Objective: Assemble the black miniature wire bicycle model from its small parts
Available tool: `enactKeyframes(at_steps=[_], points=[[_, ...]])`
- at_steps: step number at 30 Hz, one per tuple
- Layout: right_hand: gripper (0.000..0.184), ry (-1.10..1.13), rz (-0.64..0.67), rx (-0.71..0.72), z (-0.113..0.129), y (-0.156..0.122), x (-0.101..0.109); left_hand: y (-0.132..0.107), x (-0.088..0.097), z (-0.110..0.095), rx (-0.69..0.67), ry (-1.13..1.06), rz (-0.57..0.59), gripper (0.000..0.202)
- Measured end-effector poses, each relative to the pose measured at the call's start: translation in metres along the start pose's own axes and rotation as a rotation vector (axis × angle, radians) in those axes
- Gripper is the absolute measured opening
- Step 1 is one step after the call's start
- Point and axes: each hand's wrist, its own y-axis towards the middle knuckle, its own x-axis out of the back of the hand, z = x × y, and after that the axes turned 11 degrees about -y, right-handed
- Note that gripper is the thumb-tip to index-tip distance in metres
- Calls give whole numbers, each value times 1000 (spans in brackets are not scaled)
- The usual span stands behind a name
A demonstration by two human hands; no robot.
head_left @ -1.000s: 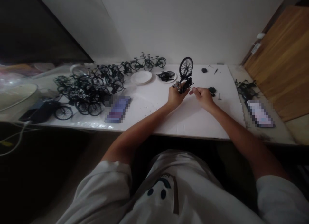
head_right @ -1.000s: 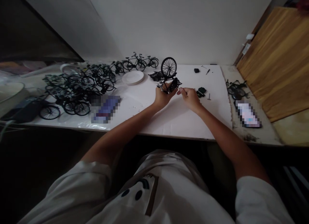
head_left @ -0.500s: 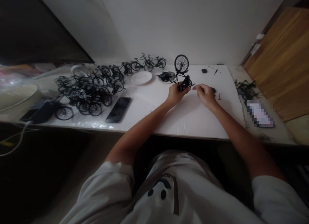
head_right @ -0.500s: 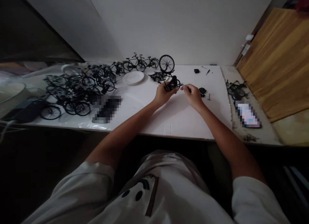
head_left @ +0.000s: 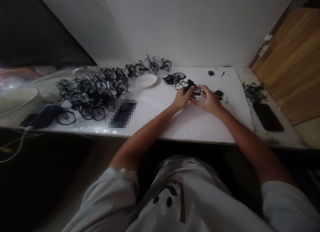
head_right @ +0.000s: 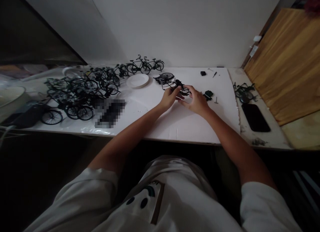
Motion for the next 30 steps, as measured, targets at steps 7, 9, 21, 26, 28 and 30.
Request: enactKeyframes(at_steps=[7, 9, 21, 26, 28, 30], points=[[46, -139, -101, 32, -3, 2, -1, -6, -5, -3, -11, 85, 46, 55], [46, -183, -117, 41, -1, 1, 0, -7, -6, -3, -18, 97, 35, 59], [46, -212, -159, 43, 2, -1, -7, -6, -2, 5, -21, 143, 50, 74], [47, -147, -241, -18, 7, 0, -2, -11, -2, 0, -92, 121, 110, 69], [51, -92, -300, -69, 7, 2, 1, -15, -2, -4, -110, 128, 145, 65], [56, -16, -350, -119, 5, 5, 5, -17, -3, -7, -101, 143, 148, 63]])
